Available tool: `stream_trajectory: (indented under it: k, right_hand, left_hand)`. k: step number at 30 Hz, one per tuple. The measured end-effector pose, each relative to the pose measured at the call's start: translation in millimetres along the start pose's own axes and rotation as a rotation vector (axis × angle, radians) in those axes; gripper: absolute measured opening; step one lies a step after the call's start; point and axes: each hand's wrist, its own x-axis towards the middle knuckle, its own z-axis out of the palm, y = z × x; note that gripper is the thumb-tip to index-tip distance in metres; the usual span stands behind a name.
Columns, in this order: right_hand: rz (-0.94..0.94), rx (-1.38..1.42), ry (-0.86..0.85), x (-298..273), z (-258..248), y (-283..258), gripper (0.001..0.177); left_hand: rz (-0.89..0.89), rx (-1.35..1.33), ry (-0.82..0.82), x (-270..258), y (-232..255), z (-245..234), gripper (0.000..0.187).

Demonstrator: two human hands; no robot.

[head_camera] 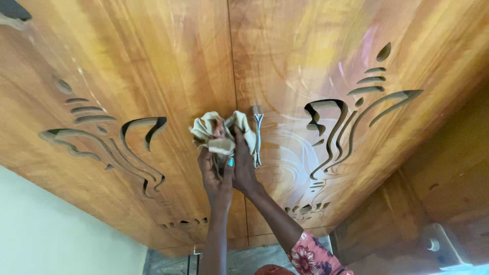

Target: The person wipes the surface of a wooden cabinet with a cloth, moving across the carved designs and handles. The person continues wiping different sections of the cabinet doors throughout the clip.

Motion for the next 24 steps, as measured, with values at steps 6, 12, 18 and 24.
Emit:
stream_trajectory:
  k: [6, 12, 18, 24]
  right_hand:
    - [0.280, -0.075, 0.065, -35, 59, 31, 0.071]
    - [0.167, -0.222, 0.194, -93, 91, 97, 0.071]
    - [0.338, -0.571, 0.173, -47, 67, 54, 0.055]
    - [0.062, -0.691, 0.142, 0, 24, 4, 0.065]
  left_hand:
    - [0.007, 0.177, 0.072, -17, 41, -45, 0.038]
    - [-0.028, 0.243, 0.109, -33, 73, -114, 0.036]
    - [-0.111, 0.317, -0.004, -39, 95, -135, 0.038]
    - [0.407, 0.590, -0.218, 20, 63, -59, 0.055]
